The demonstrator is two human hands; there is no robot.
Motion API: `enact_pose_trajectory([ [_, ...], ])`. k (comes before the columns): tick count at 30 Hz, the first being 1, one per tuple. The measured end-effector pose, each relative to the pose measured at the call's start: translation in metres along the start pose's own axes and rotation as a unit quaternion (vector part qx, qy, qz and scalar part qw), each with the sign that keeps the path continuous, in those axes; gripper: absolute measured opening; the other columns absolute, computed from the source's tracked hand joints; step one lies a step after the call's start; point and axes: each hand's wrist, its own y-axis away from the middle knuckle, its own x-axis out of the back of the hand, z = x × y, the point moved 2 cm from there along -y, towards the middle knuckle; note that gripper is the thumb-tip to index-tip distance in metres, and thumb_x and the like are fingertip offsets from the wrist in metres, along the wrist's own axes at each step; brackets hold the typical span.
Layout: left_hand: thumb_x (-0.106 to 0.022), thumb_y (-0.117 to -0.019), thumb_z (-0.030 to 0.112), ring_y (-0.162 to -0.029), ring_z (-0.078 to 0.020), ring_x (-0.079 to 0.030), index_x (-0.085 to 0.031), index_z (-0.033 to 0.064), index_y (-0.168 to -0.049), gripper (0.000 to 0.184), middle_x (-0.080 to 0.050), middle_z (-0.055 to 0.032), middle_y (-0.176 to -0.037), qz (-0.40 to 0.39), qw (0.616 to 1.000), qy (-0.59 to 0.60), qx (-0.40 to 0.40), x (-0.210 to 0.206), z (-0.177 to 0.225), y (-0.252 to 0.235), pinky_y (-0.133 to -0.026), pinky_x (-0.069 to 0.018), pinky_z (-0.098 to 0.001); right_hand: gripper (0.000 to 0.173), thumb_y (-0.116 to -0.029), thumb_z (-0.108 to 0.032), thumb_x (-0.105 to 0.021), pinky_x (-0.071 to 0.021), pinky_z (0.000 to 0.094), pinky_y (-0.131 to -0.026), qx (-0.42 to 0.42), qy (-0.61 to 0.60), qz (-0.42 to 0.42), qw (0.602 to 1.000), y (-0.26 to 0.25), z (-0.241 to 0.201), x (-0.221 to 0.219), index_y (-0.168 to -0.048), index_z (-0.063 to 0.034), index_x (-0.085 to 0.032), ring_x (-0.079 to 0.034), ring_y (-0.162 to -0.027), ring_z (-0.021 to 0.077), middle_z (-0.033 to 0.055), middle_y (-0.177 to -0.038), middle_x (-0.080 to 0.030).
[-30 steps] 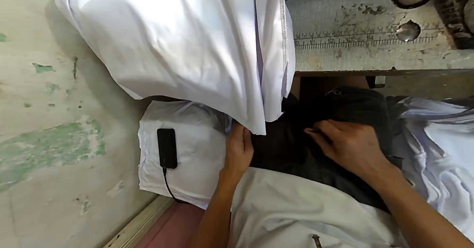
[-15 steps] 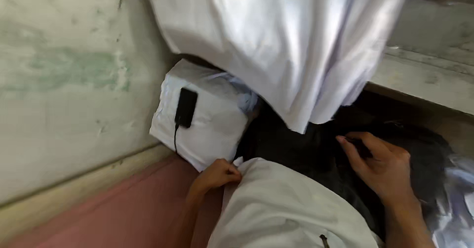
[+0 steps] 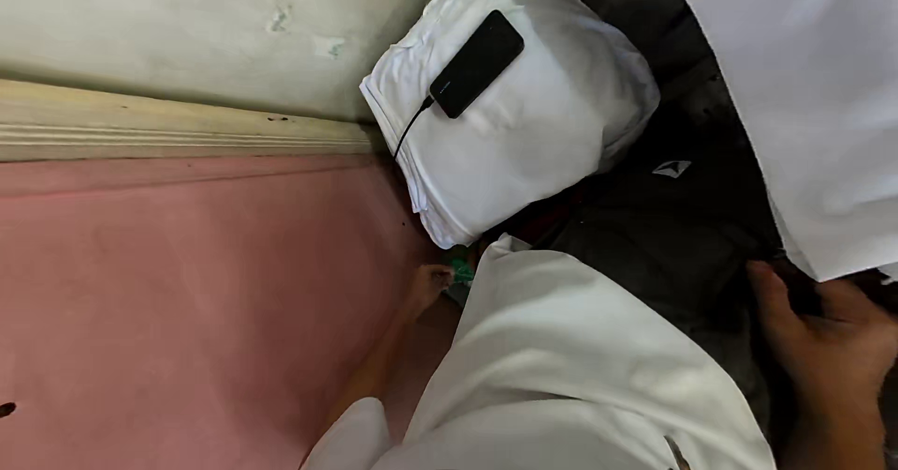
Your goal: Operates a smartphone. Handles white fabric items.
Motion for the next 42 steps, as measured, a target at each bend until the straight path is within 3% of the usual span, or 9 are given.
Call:
enact_pose_trajectory([
  [5, -0.065, -0.0968, 0.006, -0.095, -0.0239, -0.069, -0.071, -0.0066, -0.114, 0.022, -0.072, -0.0198, -0.105, -0.127, 0.978, -0.165, -0.021, -0.025, -0.007, 0.008, -0.091, -0.0556, -0.0416, 0.044, -0.1005, -0.026, -0.062, -0.0534, 0.0373, -0.077, -0.034, -0.015, 0.008, 0.999, 0.002, -0.002, 0.0, -0.096, 0.0169, -0.068, -0.068, -0.078, 0.0253, 0.0314, -0.085, -0.068],
  [12, -0.048, -0.1092, 0.029, -0.118, -0.0375, -0.063, -0.061, -0.008, -0.13, 0.044, -0.065, -0.0284, -0.126, -0.006, 0.959, -0.265, 0.097, -0.022, -0.075, 0.001, -0.103, -0.0496, -0.0497, 0.034, -0.0977, -0.026, -0.062, -0.0583, 0.0305, -0.076, -0.041, -0.055, 0.097, 0.993, 0.005, 0.006, 0.002, -0.1, 0.0055, -0.073, -0.072, -0.08, 0.016, 0.0166, -0.088, -0.075],
  [17, -0.062, -0.0986, 0.018, -0.085, -0.0458, -0.071, -0.075, -0.0012, -0.098, 0.023, -0.072, -0.0246, -0.089, -0.187, 0.79, -0.525, -0.256, 0.007, 0.145, 0.044, -0.073, -0.0543, -0.0673, 0.037, -0.1022, -0.037, -0.06, -0.0405, 0.0047, -0.058, -0.014, -0.315, 0.159, 0.936, -0.008, -0.024, 0.021, -0.103, -0.0017, -0.07, -0.047, -0.063, -0.0162, -0.0135, -0.071, -0.059],
  [19, -0.068, -0.0951, 0.027, -0.075, -0.0444, -0.072, -0.075, 0.0025, -0.096, 0.025, -0.071, -0.0231, -0.084, -0.055, 0.708, -0.548, -0.442, -0.012, 0.257, 0.06, -0.06, -0.0557, -0.0637, 0.025, -0.1004, -0.025, -0.063, -0.0432, 0.0061, -0.058, -0.015, -0.379, 0.169, 0.91, -0.023, -0.054, 0.024, -0.093, -0.0023, -0.07, -0.05, -0.062, -0.0146, -0.0131, -0.07, -0.062],
  [22, -0.066, -0.0945, 0.055, -0.119, -0.0329, -0.061, -0.056, 0.0126, -0.137, 0.061, -0.06, -0.0201, -0.133, 0.111, 0.599, -0.369, -0.702, -0.065, 0.358, 0.063, -0.097, -0.0513, -0.0452, 0.022, -0.1004, -0.014, -0.062, -0.0449, 0.0097, -0.059, 0.04, -0.392, 0.209, 0.895, -0.037, -0.099, 0.031, -0.087, 0.0025, -0.069, -0.053, -0.062, -0.0071, -0.0017, -0.069, -0.063],
  [24, -0.067, -0.0962, 0.035, -0.12, -0.0238, -0.062, -0.065, 0.0091, -0.129, 0.042, -0.067, -0.0144, -0.127, 0.073, 0.566, -0.249, -0.783, -0.096, 0.398, 0.063, -0.102, -0.048, -0.0393, 0.023, -0.1026, -0.017, -0.059, -0.047, 0.015, -0.059, 0.104, -0.336, 0.226, 0.909, -0.03, -0.115, 0.039, -0.1, 0.0016, -0.072, -0.056, -0.061, 0.001, 0.0041, -0.072, -0.065],
  [31, -0.061, -0.0988, 0.004, -0.092, -0.003, -0.07, -0.067, 0.0168, -0.104, 0.015, -0.073, 0.0119, -0.096, 0.01, 0.761, 0.122, -0.637, -0.103, 0.46, 0.058, -0.085, -0.0608, -0.0288, 0.027, -0.1034, -0.023, -0.058, -0.0423, 0.0073, -0.056, -0.071, -0.245, 0.299, 0.919, 0.028, -0.052, 0.038, -0.107, -0.0009, -0.073, -0.05, -0.061, -0.0095, -0.0023, -0.073, -0.064],
  [35, -0.062, -0.0998, 0.006, -0.101, 0.0026, -0.066, -0.069, 0.0062, -0.111, 0.013, -0.071, 0.0095, -0.108, 0.06, 0.659, -0.004, -0.75, -0.096, 0.451, 0.052, -0.092, -0.0562, -0.0221, 0.052, -0.096, -0.047, -0.066, -0.0444, 0.0178, -0.054, -0.135, -0.262, 0.248, 0.923, -0.009, -0.045, 0.031, -0.119, -0.0008, -0.069, -0.049, -0.058, -0.0022, -0.0038, -0.069, -0.06],
  [42, -0.063, -0.102, 0.033, -0.114, -0.0082, -0.057, -0.055, 0.0082, -0.129, 0.037, -0.059, -0.0028, -0.123, 0.247, 0.531, -0.12, -0.802, -0.048, 0.441, 0.065, -0.097, -0.0474, -0.0274, 0.019, -0.0999, -0.015, -0.059, -0.0398, 0.0124, -0.048, -0.097, -0.533, 0.181, 0.821, -0.044, -0.062, 0.034, -0.081, -0.0185, -0.064, -0.045, -0.049, -0.0064, -0.0149, -0.061, -0.053],
])
